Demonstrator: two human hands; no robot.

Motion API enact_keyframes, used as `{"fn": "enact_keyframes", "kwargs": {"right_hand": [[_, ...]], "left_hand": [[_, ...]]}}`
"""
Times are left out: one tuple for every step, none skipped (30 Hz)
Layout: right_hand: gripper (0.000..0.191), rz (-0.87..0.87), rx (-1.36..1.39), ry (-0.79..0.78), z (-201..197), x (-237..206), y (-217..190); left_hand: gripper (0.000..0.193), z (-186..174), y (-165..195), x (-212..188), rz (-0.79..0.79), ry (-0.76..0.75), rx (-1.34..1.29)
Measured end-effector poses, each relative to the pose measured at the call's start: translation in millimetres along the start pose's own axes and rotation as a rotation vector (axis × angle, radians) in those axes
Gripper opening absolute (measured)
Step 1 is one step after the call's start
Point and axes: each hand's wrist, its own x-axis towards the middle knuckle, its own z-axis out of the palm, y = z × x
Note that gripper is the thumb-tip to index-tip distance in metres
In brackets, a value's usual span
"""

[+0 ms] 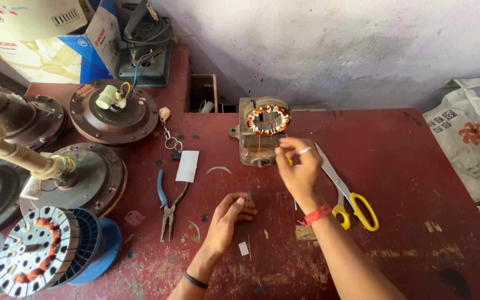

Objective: The person winds copper wire around a motor stator held in a bench vise, using a yellow-handled screwdriver to guide and pack the wire into slots. The person repeatedly rotates the stator and adjusts the wire placement by hand.

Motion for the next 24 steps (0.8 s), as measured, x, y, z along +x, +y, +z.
{"fn": "enact_keyframes", "kwargs": {"right_hand": [[0.023, -0.073, -0.059, -0.055, -1.3, -1.5, -5.8], [0.027, -0.145, -0.119, -0.110, -2.0, -1.6, -11.6], [0.027, -0.191, -0.144, -0.122, -1.0, 2.3, -16.7], [0.028, -0.240, -0.169, -0.133, -0.2, 7.4, -21.3], [0.029, -0.287, -0.194, -0.145, -0.1, 10.7, -25.9], [0.028, -0.281, -0.193, -0.172, -0.7, 13.1, -29.8], [0.028, -0.276, -0.192, -0.198, -1.4, 15.2, -32.8], [0.028, -0.273, -0.191, -0.224, -2.3, 16.7, -35.0], [0.026, -0.311, -0.220, -0.230, -2.4, 17.9, -36.3], [0.024, -0.348, -0.250, -0.236, -2.0, 18.6, -36.7], [0.022, -0.383, -0.279, -0.244, -2.1, 18.4, -36.3], [0.021, -0.368, -0.290, -0.252, -1.7, 17.8, -35.5], [0.021, -0.352, -0.300, -0.260, -0.9, 17.0, -34.4], [0.021, -0.337, -0.310, -0.269, -0.7, 16.7, -32.9], [0.022, -0.352, -0.309, -0.272, -0.3, 16.8, -31.1], [0.023, -0.367, -0.307, -0.273, 0.3, 17.1, -29.3], [0.025, -0.383, -0.305, -0.274, 0.7, 17.8, -27.5], [0.023, -0.382, -0.288, -0.276, 1.0, 18.5, -25.8], [0.021, -0.379, -0.270, -0.279, 1.1, 18.7, -24.5], [0.020, -0.375, -0.254, -0.282, 1.0, 18.5, -23.6], [0.018, -0.377, -0.245, -0.274, 0.8, 18.3, -22.9], [0.017, -0.379, -0.235, -0.263, 0.8, 17.9, -22.7], [0.015, -0.383, -0.225, -0.251, 0.6, 17.4, -22.8], [0.014, -0.376, -0.211, -0.247, 0.6, 16.8, -23.3]], "left_hand": [[0.039, 2.3, 3.7, -0.2, -0.026, 0.021, 0.001], [0.040, 6.9, 7.3, 1.7, -0.053, 0.041, 0.001], [0.041, 11.5, 12.4, 5.5, -0.075, 0.058, 0.003], [0.040, 15.4, 18.3, 9.2, -0.074, 0.086, -0.008], [0.039, 19.2, 23.6, 11.2, -0.075, 0.115, -0.021], [0.038, 22.6, 28.1, 11.4, -0.074, 0.144, -0.034], [0.037, 24.9, 32.2, 10.1, -0.100, 0.135, -0.038], [0.035, 26.7, 35.7, 8.6, -0.124, 0.126, -0.042], [0.034, 28.6, 38.2, 7.0, -0.148, 0.116, -0.046], [0.033, 30.5, 38.7, 3.3, -0.168, 0.103, -0.041], [0.032, 32.5, 37.3, -2.4, -0.189, 0.091, -0.037], [0.031, 34.4, 35.2, -7.9, -0.212, 0.079, -0.032], [0.031, 36.8, 32.3, -13.6, -0.219, 0.065, -0.054], [0.031, 39.7, 29.0, -20.2, -0.225, 0.051, -0.076], [0.031, 41.5, 26.6, -26.8, -0.230, 0.039, -0.098], [0.030, 41.8, 25.5, -34.4, -0.217, -0.013, -0.051], [0.030, 41.6, 25.5, -41.7, -0.204, -0.065, -0.005], [0.030, 40.7, 27.1, -47.1, -0.192, -0.115, 0.040], [0.030, 35.7, 31.5, -51.0, -0.197, -0.107, 0.091], [0.031, 27.5, 38.2, -54.3, -0.202, -0.100, 0.141], [0.031, 21.1, 45.2, -55.1, -0.205, -0.094, 0.191], [0.030, 16.9, 52.1, -53.6, -0.214, -0.040, 0.129], [0.030, 13.2, 58.7, -51.8, -0.221, 0.013, 0.069], [0.029, 11.9, 63.7, -52.0, -0.226, 0.066, 0.010]]}}
